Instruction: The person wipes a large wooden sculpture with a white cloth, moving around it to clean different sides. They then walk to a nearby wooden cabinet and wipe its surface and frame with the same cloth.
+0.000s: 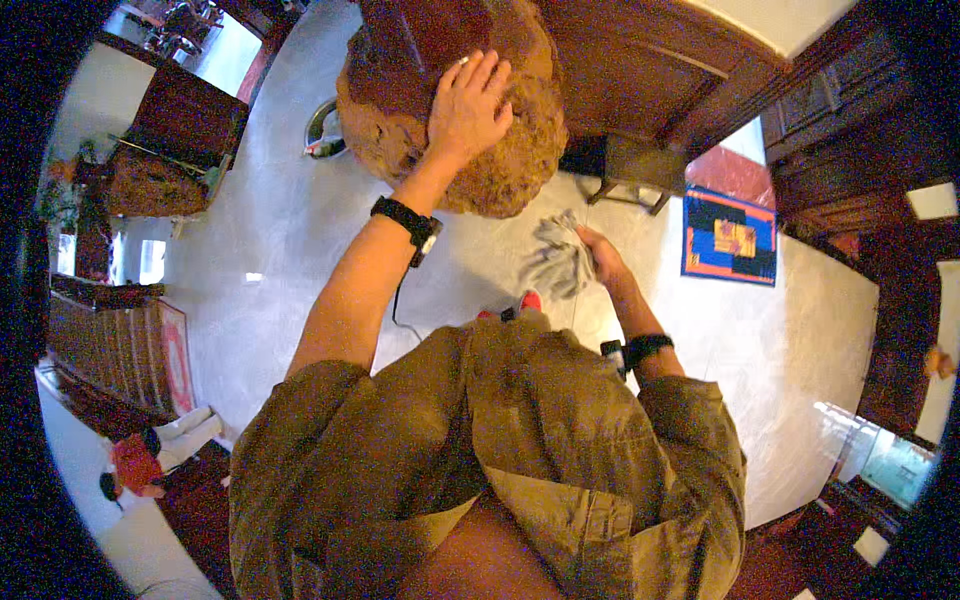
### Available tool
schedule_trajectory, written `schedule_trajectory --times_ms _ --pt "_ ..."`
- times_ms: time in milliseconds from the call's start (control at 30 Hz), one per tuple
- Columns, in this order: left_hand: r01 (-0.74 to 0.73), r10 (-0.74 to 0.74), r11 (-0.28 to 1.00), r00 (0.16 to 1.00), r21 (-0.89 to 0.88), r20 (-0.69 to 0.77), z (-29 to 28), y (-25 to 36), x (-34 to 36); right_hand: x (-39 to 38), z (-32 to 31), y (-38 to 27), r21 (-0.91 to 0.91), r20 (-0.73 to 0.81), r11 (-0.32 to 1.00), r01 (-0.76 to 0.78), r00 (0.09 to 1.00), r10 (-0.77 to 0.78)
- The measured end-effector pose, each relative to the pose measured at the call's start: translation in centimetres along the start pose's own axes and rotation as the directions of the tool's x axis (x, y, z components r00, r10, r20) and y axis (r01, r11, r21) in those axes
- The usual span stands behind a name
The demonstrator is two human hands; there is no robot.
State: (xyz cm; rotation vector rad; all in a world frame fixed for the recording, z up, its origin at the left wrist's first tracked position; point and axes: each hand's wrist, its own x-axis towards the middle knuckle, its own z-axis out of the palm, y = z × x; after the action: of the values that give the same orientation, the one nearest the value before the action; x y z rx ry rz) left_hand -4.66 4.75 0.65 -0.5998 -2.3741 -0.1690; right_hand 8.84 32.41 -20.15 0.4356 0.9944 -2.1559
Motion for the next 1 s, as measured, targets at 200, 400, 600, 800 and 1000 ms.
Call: schedule_trajectory --times_ms 200,400,600,800,1000 --pt "0.043 -0.040 0.998 0.997 -0.044 0.071 -0.3 0.0 -0.6 -3.4 -2.3 1.5 0.175 -0.027 0.964 0.202 0.979 -0.201" --pt "0.055 -0.050 0.995 0.997 -0.084 0.060 -0.7 -0.5 -0.7 -3.9 -0.9 1.2 0.246 -0.182 0.919 0.308 0.946 -0.268" --pt "0.080 -0.095 0.970 0.994 -0.232 -0.056 -1.8 -0.4 -1.1 -0.8 1.3 -5.0 0.363 -0.223 0.858 0.363 0.928 -0.298" --pt "0.073 -0.098 0.969 0.990 -0.234 -0.097 -1.5 0.2 -0.6 3.7 7.3 -15.2 0.261 -0.196 0.805 0.532 0.846 -0.496" --pt "0.091 -0.113 0.981 0.985 -0.173 -0.128 -1.8 0.4 -0.6 8.1 15.8 -25.0 0.013 -0.102 0.609 0.793 0.607 -0.788"
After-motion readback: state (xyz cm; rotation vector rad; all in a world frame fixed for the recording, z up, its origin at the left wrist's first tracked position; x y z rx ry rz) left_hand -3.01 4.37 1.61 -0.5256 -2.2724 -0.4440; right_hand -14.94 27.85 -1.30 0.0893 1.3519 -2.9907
